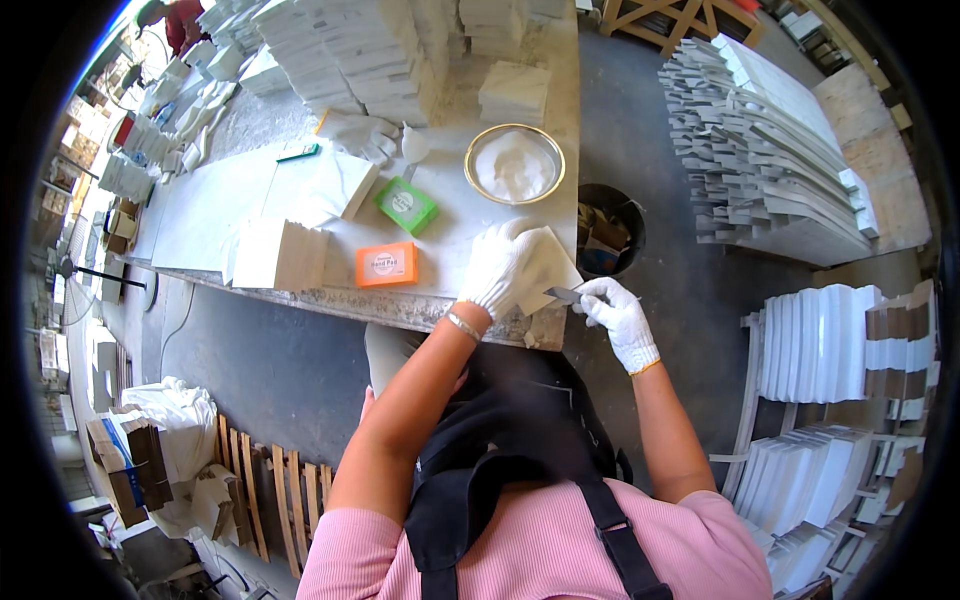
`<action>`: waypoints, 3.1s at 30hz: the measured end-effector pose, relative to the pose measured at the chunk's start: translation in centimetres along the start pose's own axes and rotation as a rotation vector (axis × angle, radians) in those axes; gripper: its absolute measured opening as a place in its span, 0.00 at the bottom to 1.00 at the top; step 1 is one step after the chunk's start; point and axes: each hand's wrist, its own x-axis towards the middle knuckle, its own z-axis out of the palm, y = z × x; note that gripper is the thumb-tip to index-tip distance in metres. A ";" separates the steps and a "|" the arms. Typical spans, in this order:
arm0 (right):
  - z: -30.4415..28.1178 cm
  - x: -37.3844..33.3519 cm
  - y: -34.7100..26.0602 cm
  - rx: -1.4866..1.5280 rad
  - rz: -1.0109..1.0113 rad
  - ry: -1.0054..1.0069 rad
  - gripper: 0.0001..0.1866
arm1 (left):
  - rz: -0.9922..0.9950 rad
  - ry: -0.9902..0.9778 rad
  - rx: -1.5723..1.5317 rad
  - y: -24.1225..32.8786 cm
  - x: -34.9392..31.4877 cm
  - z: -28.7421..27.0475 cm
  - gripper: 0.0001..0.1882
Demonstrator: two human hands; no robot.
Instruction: The person smooths the edges of white ceramic tiles using a metal scraper and a green sanding block. They repeatedly scrape and sand the tile edges, then inspect the finished edges before stacking the tiles.
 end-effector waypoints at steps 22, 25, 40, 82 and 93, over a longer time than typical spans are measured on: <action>-0.4 5.9 -1.7 -0.446 -0.363 0.147 0.12 | 0.076 -0.066 -0.098 0.8 -2.0 0.5 0.62; -0.8 5.4 -1.0 -0.265 -0.199 0.110 0.13 | 0.063 -0.075 -0.119 0.7 -2.0 0.8 0.62; -1.1 4.3 -0.9 -0.335 -0.207 0.129 0.11 | 0.141 0.023 -0.118 1.0 -1.8 0.2 0.58; -1.9 -3.6 -3.4 -0.001 0.005 0.193 0.21 | 0.169 0.039 -0.062 0.9 -2.1 0.1 0.52; 5.5 -3.1 -5.1 -0.165 -0.250 0.036 0.23 | -0.399 -0.259 -0.855 5.6 -4.8 -4.1 0.17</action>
